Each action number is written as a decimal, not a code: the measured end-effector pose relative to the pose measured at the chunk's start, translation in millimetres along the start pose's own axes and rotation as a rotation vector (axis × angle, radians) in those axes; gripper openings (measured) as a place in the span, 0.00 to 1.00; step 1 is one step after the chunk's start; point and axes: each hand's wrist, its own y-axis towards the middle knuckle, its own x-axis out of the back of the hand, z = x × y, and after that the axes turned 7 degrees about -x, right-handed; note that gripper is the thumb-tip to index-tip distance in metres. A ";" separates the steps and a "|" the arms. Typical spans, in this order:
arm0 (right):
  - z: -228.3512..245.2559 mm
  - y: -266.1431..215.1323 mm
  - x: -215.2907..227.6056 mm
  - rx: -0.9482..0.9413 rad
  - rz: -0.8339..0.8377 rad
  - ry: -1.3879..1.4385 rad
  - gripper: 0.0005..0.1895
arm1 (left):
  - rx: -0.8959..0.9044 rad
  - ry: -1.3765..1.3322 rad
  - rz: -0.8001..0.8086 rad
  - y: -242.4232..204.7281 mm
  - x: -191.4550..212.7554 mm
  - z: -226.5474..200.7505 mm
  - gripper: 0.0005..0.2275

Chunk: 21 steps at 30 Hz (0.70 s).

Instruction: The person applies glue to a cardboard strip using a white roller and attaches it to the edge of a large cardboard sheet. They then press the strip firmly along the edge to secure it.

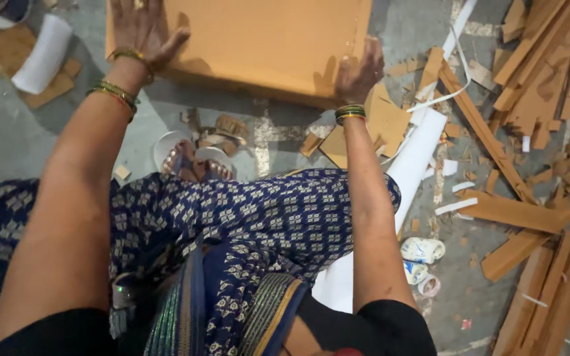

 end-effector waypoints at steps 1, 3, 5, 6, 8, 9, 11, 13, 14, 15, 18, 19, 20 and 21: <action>2.3 -0.5 7.6 0.000 0.041 -0.038 0.34 | -0.063 0.008 -0.051 -0.4 2.9 -4.3 0.44; 11.6 -2.1 11.6 0.006 0.126 -0.113 0.35 | -0.122 0.040 -0.123 2.0 7.8 -7.0 0.43; 14.7 3.7 8.0 0.062 0.105 -0.157 0.35 | -0.159 0.059 -0.163 2.0 7.4 -3.3 0.42; 13.9 1.8 7.6 0.082 0.094 -0.181 0.35 | -0.180 0.062 -0.163 2.7 5.7 -0.2 0.42; 9.9 -0.5 6.2 0.096 0.063 -0.188 0.35 | -0.193 0.072 -0.149 10.1 3.2 7.7 0.41; 7.2 0.1 4.0 0.106 0.040 -0.190 0.35 | -0.184 0.080 -0.137 13.5 0.2 9.8 0.41; -0.8 -7.4 -3.3 0.067 0.029 -0.215 0.35 | -0.188 0.115 -0.147 5.1 -9.3 12.7 0.40; -15.5 -11.6 -19.7 0.088 -0.024 -0.131 0.36 | -0.231 0.183 -0.214 5.9 -12.3 13.6 0.39; -29.4 -13.0 -28.7 0.131 -0.063 -0.046 0.36 | -0.188 0.203 -0.174 3.5 -16.7 12.3 0.38; -46.7 -12.8 -38.3 0.174 -0.101 0.040 0.36 | -0.145 0.222 -0.133 2.9 -19.6 12.7 0.36; -86.0 -1.2 -41.8 -0.535 -0.317 0.887 0.34 | -0.075 0.221 0.101 19.2 -58.5 -17.3 0.36; -105.1 -6.7 -33.5 -0.565 -0.422 0.697 0.33 | -0.061 0.212 0.191 25.4 -69.7 -31.4 0.36; -124.2 -13.3 -24.5 -0.589 -0.518 0.507 0.32 | -0.306 0.217 0.124 25.9 -81.6 -49.8 0.40; -137.7 -20.7 -17.5 -0.609 -0.607 0.314 0.32 | -0.551 0.217 0.057 28.3 -98.8 -79.4 0.45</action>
